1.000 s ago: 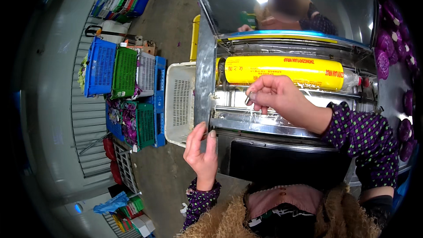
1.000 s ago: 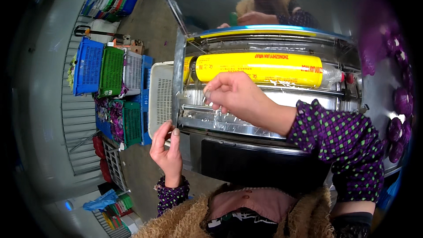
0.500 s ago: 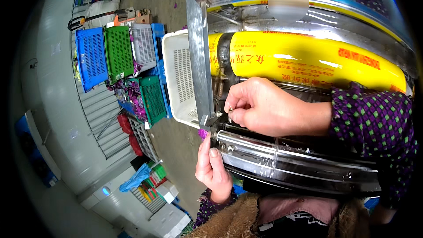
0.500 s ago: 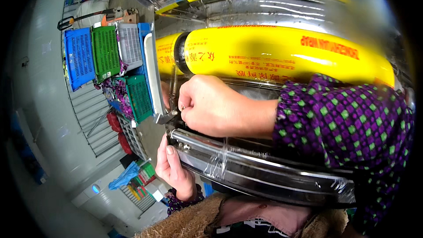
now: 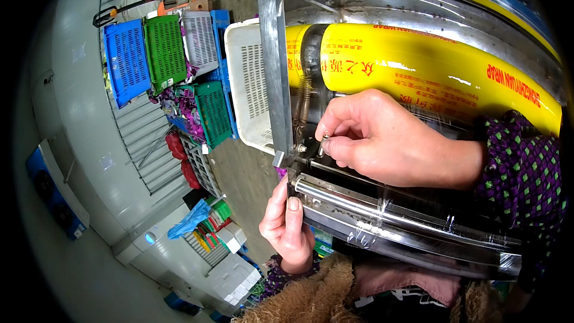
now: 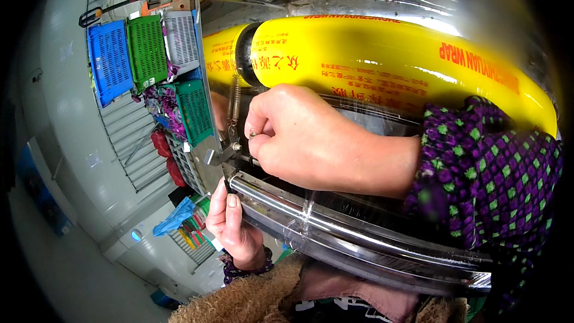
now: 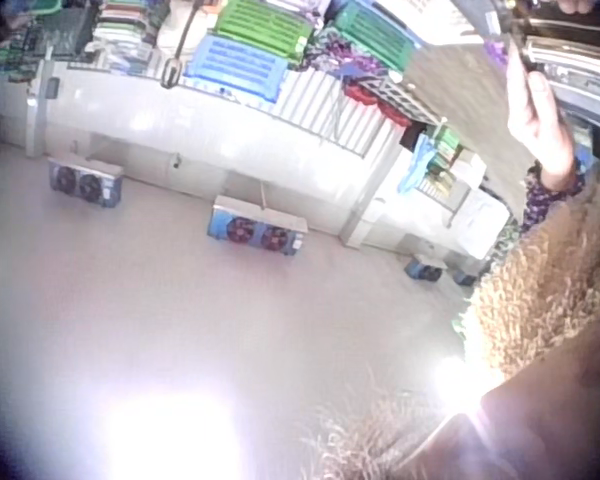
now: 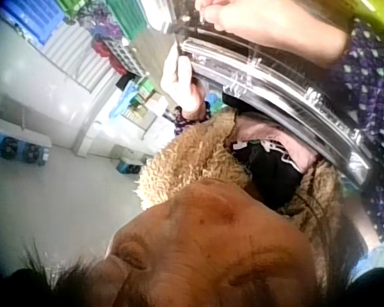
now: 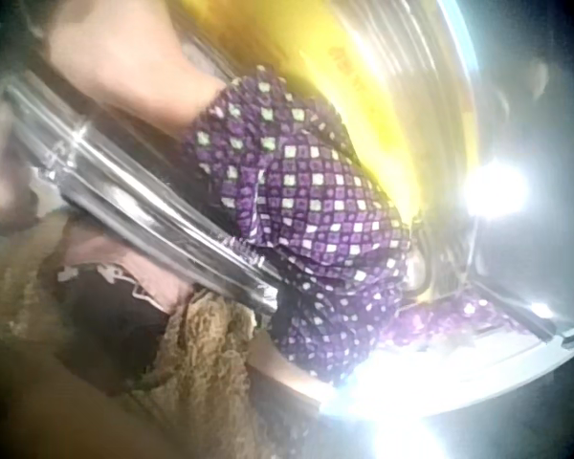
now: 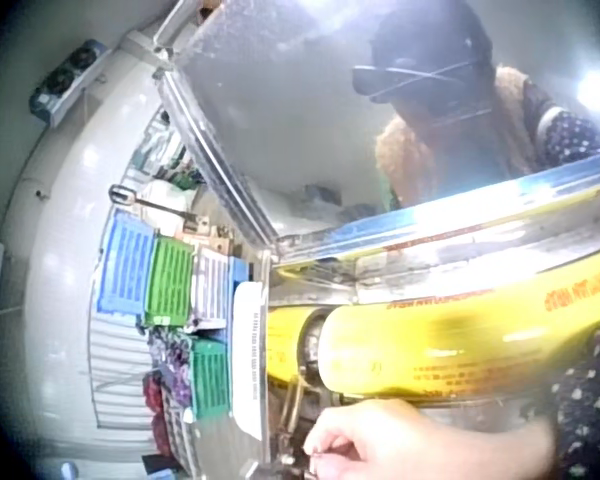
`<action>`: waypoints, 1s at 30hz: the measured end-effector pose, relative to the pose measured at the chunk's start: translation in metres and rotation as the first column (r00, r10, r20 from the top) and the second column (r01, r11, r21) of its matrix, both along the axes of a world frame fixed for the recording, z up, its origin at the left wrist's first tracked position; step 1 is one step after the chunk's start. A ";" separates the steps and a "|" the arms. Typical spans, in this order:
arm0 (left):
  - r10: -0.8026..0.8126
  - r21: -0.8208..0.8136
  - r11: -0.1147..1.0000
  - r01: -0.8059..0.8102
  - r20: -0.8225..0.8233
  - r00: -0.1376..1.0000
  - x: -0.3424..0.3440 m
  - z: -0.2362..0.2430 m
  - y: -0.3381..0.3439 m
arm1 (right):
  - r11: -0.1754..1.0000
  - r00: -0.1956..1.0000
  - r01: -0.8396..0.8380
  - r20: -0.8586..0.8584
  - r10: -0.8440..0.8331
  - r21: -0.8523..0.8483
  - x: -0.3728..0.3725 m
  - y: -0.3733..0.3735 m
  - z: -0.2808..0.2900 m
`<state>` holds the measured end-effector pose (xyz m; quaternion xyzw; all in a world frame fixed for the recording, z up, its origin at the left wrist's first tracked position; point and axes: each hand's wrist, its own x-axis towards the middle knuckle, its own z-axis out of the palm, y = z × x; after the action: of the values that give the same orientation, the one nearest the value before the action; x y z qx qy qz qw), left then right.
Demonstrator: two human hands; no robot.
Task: The person uses their hands to repair a metal film-wrapping machine on a stainless steel table, attaching a metal spring and inserting a small pin into a slot while surrounded by red cabbages.
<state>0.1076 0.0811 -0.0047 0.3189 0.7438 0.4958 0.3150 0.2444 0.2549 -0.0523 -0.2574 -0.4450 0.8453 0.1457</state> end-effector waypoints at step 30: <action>-0.601 -0.402 0.760 0.510 -0.733 0.318 -0.069 0.018 0.015 | 0.529 0.279 0.542 0.454 -0.846 0.653 0.345 -0.083 0.128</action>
<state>0.0388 0.0962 0.0130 0.7327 0.6662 0.1072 0.0890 0.5895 0.1716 0.0755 -0.7104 -0.4495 0.4038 0.3608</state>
